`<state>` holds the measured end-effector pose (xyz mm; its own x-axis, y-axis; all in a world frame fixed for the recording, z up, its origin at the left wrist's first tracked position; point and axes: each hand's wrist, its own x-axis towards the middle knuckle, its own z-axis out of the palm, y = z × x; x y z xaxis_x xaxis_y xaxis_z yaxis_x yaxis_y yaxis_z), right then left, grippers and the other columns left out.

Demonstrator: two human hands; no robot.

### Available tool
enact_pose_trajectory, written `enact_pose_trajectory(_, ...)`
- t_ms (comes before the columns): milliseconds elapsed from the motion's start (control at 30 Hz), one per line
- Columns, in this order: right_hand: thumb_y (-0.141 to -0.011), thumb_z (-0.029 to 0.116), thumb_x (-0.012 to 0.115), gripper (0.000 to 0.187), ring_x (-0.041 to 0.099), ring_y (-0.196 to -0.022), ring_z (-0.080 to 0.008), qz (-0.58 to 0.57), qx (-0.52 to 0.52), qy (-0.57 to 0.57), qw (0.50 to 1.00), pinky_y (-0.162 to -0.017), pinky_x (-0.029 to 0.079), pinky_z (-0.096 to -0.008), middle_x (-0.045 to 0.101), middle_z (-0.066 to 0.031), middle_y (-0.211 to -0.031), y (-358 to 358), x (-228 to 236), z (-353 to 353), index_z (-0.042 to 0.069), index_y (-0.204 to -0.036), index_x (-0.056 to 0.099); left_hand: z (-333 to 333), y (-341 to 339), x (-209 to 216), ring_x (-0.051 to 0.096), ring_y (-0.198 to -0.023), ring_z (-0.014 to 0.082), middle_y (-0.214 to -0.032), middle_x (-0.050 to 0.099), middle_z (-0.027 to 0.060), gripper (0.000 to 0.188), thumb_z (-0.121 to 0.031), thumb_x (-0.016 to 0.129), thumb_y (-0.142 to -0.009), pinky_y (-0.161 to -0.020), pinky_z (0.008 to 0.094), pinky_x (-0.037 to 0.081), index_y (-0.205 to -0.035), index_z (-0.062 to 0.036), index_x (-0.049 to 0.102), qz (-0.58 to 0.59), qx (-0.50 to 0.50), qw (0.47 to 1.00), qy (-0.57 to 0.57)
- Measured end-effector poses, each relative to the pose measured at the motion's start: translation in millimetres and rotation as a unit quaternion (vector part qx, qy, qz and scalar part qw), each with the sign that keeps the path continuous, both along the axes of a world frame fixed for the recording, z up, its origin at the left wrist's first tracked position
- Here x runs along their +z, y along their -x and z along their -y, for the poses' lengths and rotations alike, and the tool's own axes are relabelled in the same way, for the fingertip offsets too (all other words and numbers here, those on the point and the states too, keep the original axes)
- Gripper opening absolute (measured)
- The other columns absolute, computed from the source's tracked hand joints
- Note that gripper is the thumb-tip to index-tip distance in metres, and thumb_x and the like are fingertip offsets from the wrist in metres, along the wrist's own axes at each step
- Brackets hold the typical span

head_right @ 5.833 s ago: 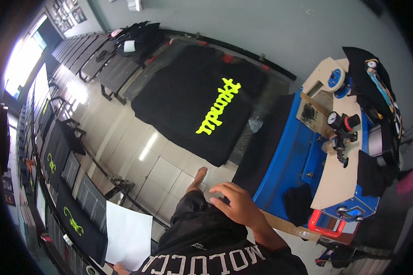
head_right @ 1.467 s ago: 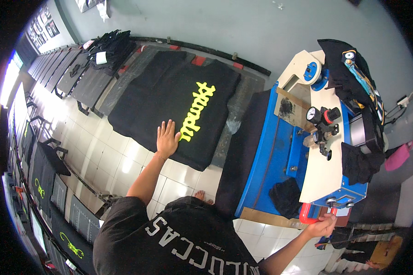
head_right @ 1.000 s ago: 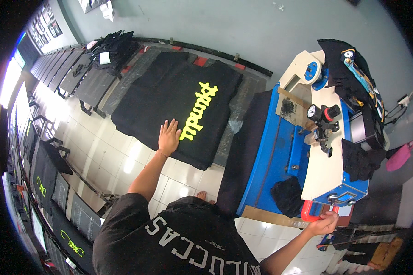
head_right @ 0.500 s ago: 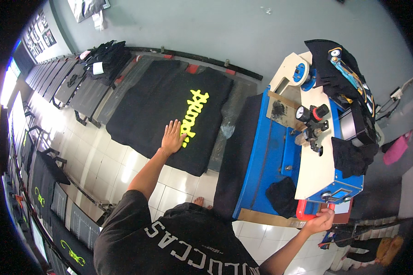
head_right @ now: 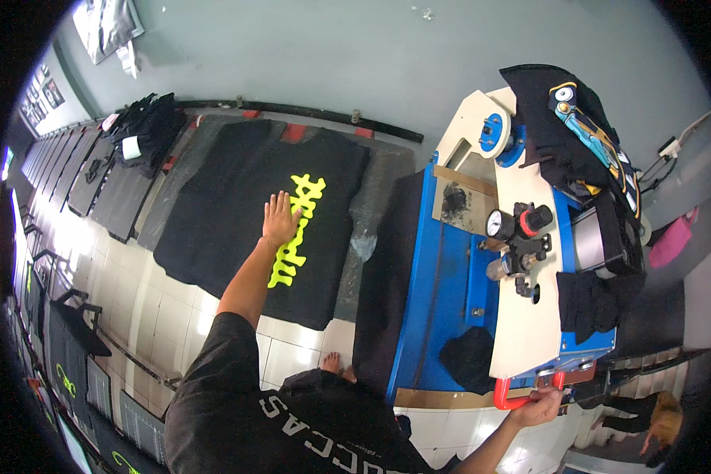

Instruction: The person positions black t-shirts on a heat press machine, places a protective sheet over the design, activates the press, and then moves the processed shirts to a secondary workspace on the floor.

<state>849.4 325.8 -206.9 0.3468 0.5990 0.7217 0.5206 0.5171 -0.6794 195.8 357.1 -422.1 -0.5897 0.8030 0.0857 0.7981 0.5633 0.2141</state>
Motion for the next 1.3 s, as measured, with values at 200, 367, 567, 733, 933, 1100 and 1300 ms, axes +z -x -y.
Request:
enact_pose_trajectory(200, -0.098, 0.029, 0.041, 0.044, 0.037, -0.052, -0.0124, -0.006, -0.050, 0.029, 0.998, -0.053, 0.031, -0.0287, 0.039, -0.0037, -0.057, 0.6, 1.2, 5.8, 0.007, -0.061, 0.040, -63.3, 24.7, 2.1, 0.016, -0.146, 0.0365, -0.158, 0.021, 0.0182, 0.075, -0.053, 0.030, -0.099, -0.119, 0.0477, 0.012, -0.150, 0.0017, 0.022, 0.008, 0.015, 1.000, 0.004)
enact_pose_trajectory(367, -0.096, 0.029, 0.040, 0.042, 0.035, -0.053, -0.0142, -0.011, -0.025, 0.006, 1.000, -0.055, 0.028, -0.0301, 0.036, -0.0030, -0.056, 1.1, 1.0, 6.0, 0.007, -0.060, 0.039, -107.1, 10.2, 8.2, 0.019, -0.146, 0.0333, -0.156, 0.025, 0.0178, 0.076, -0.055, 0.032, -0.099, -0.120, 0.0454, 0.013, -0.149, 0.0019, 0.026, -0.031, -0.031, 0.999, 0.015)
enact_pose_trajectory(567, -0.092, 0.028, 0.041, 0.039, 0.035, -0.053, -0.0147, 0.042, -0.047, -0.021, 0.998, -0.055, 0.029, -0.0303, 0.036, -0.0041, -0.055, 0.2, -0.9, 4.6, 0.007, -0.060, 0.038, -121.3, -36.8, 9.7, 0.018, -0.146, 0.0325, -0.156, 0.024, 0.0182, 0.078, -0.057, 0.031, -0.098, -0.120, 0.0437, 0.012, -0.148, 0.0034, 0.026, -0.046, -0.112, 0.993, 0.013)
enact_pose_trajectory(733, -0.091, 0.028, 0.042, 0.039, 0.039, -0.054, -0.0161, -0.015, -0.007, -0.037, 0.999, -0.055, 0.031, -0.0325, 0.039, -0.0059, -0.054, 7.8, 1.9, 4.6, 0.007, -0.058, 0.038, -84.9, -106.7, 8.3, 0.025, -0.143, 0.0371, -0.152, 0.031, 0.0224, 0.070, -0.048, 0.037, -0.099, -0.118, 0.0471, 0.020, -0.144, 0.0065, 0.032, -0.073, -0.194, 0.976, -0.065)
enact_pose_trajectory(933, -0.093, 0.019, 0.041, 0.036, 0.042, -0.055, -0.0174, -0.017, 0.006, -0.071, 0.997, -0.058, 0.035, -0.0347, 0.042, -0.0058, -0.054, 13.0, 3.4, 3.3, 0.004, -0.060, 0.045, 19.5, -185.0, 21.0, 0.028, -0.141, 0.0397, -0.149, 0.035, 0.0236, 0.064, -0.042, 0.039, -0.100, -0.116, 0.0495, 0.022, -0.143, 0.0045, 0.034, 0.027, -0.253, 0.957, -0.135)
enact_pose_trajectory(1100, -0.094, 0.021, 0.039, 0.040, 0.044, -0.050, -0.0170, 0.007, 0.027, -0.031, 0.999, -0.052, 0.034, -0.0311, 0.044, -0.0065, -0.051, 15.8, 11.1, 3.5, 0.001, -0.060, 0.048, 96.2, -228.2, 19.6, 0.032, -0.139, 0.0400, -0.147, 0.037, 0.0247, 0.057, -0.032, 0.047, -0.098, -0.115, 0.0498, 0.023, -0.142, 0.0032, 0.037, 0.147, -0.224, 0.947, -0.177)
enact_pose_trajectory(1300, -0.094, 0.036, 0.036, 0.050, 0.046, -0.043, -0.0214, 0.089, 0.042, -0.106, 0.989, -0.046, 0.037, -0.0331, 0.045, -0.0055, -0.047, 7.3, 11.9, -1.2, 0.002, -0.059, 0.050, 160.6, -285.9, 8.0, 0.061, -0.101, 0.0333, -0.117, 0.057, 0.0208, 0.029, -0.013, 0.061, -0.091, -0.086, 0.0396, 0.051, -0.116, 0.0021, 0.054, 0.346, -0.173, 0.907, -0.166)
